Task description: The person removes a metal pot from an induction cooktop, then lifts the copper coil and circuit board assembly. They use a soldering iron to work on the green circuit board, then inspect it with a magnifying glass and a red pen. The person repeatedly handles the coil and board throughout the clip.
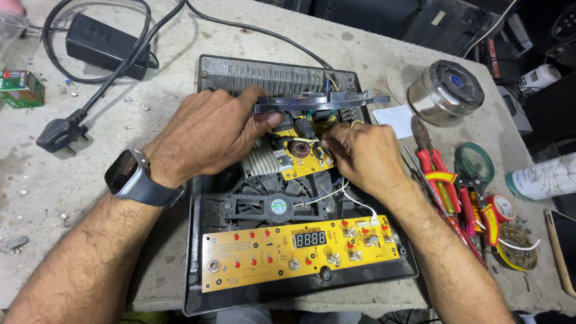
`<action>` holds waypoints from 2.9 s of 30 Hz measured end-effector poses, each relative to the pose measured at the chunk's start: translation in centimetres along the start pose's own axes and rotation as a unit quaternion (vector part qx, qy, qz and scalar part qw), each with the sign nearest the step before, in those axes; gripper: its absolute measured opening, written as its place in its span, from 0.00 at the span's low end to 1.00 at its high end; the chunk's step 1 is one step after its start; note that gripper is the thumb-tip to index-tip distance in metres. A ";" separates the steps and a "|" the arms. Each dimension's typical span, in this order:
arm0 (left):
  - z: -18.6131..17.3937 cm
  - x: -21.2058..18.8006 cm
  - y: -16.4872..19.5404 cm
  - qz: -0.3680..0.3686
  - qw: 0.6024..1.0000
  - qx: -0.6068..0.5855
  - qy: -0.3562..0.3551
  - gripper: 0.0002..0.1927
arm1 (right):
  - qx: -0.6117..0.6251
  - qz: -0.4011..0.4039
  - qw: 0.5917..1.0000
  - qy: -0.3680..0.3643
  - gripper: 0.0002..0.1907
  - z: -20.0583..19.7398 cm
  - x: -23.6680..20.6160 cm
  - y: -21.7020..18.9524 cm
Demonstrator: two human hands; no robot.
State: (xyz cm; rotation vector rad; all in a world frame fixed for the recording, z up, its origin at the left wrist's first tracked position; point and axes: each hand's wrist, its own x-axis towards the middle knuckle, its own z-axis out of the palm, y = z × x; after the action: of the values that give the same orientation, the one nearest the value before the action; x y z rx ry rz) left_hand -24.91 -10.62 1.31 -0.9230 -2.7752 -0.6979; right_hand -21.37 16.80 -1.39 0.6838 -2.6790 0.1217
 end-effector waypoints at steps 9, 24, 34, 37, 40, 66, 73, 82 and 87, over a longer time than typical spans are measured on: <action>-0.2 -0.1 0.0 0.022 1.000 0.021 0.007 0.28 | 0.106 0.107 0.989 -0.010 0.08 -1.3 0.3 -0.4; -0.9 0.0 -1.9 -0.035 0.997 -0.071 0.001 0.30 | -0.065 0.349 0.912 -0.205 0.17 -4.7 -3.7 3.8; -0.6 0.2 -1.7 -0.027 0.998 -0.048 0.000 0.31 | -0.059 0.349 0.921 -0.161 0.18 -4.2 -3.6 4.3; -0.7 0.2 -1.7 -0.016 0.998 -0.052 -0.001 0.31 | -0.061 0.361 0.918 -0.151 0.18 -4.0 -3.4 4.0; -0.8 0.1 -1.8 -0.024 0.998 -0.059 -0.011 0.32 | -0.056 0.357 0.924 -0.123 0.17 -4.0 -3.3 3.6; -0.5 -0.4 -2.9 -0.002 0.998 -0.066 0.018 0.32 | -0.069 0.326 0.939 -0.087 0.18 -3.7 -3.3 2.3; -0.6 -0.5 -2.8 -0.002 0.998 -0.066 0.023 0.31 | -0.070 0.321 0.940 -0.089 0.17 -3.6 -3.3 2.3; -0.6 0.0 -2.4 -0.023 0.997 -0.068 -0.005 0.30 | -0.054 0.308 0.948 -0.065 0.16 -3.7 -3.3 2.7; -0.7 0.2 -1.9 -0.012 0.998 -0.055 0.008 0.30 | -0.048 0.305 0.949 -0.057 0.16 -3.6 -3.5 3.1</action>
State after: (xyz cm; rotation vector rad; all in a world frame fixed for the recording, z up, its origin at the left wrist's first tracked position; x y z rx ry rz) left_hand -26.17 -12.19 1.27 -0.9010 -2.7613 -0.8650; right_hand -18.80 21.66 0.71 -0.1924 -2.8915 0.1123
